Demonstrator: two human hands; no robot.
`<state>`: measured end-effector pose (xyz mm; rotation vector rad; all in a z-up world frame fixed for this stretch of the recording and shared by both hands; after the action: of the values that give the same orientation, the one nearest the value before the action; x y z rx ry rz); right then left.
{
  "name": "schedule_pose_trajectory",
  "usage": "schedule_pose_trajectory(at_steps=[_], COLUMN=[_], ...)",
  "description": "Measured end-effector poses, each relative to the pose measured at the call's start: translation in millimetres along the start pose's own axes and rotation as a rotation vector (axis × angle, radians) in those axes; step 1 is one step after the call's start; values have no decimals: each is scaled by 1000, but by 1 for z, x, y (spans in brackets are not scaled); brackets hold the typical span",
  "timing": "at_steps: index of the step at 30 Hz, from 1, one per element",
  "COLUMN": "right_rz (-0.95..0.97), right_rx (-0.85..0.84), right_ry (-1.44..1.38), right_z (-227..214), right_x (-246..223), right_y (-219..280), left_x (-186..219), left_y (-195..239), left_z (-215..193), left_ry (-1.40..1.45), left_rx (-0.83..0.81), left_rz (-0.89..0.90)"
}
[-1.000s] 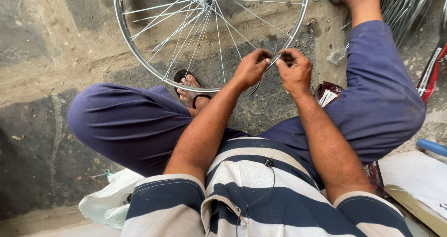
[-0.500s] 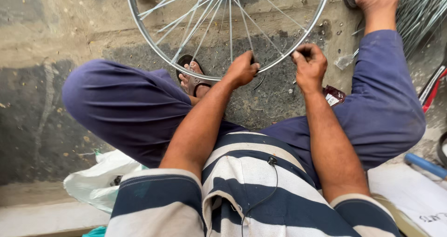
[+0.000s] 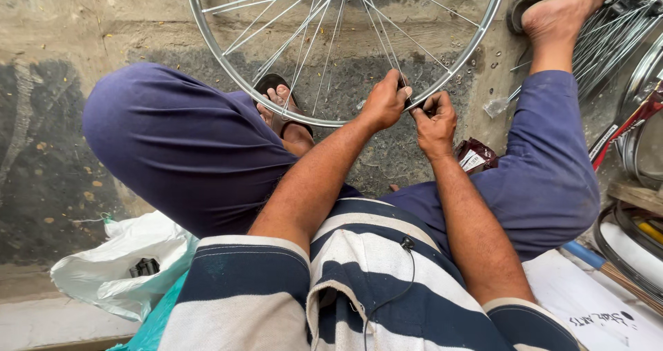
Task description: The person sits on the ground and installs spokes into a bicycle wheel rim, threading them through the hub and tightening the nipples by hand. The person rotates the wheel periodically to access different sections and continues adding spokes until the wheel is fully laced.
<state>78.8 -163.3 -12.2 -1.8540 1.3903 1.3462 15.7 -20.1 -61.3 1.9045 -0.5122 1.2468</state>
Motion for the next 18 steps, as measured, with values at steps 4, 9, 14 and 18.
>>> schedule_pose_trajectory(at_steps=[4, 9, 14, 18], right_rz=[50, 5, 32, 31], right_rx=[-56, -55, -56, -66], right_ry=[-93, -47, -34, -73], right_z=[-2, 0, -3, -2], right_x=[6, 7, 9, 10], right_y=[-2, -3, -3, -4], left_x=[1, 2, 2, 2], left_y=[1, 1, 2, 1], left_z=[5, 3, 5, 2], left_ry=[-19, -56, -47, -38], left_rx=[6, -14, -38, -46], left_rz=[4, -7, -6, -7])
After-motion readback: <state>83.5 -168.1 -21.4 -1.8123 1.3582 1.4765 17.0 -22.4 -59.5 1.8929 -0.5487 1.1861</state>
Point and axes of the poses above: each hand's wrist, its own y-axis away from the middle knuckle, its own z-axis out of the palm, x = y × z, the point moved 2 cm from there along -y, towards the middle knuckle, and after that the axes turned 10 degrees about x, right-handed, at the moved point
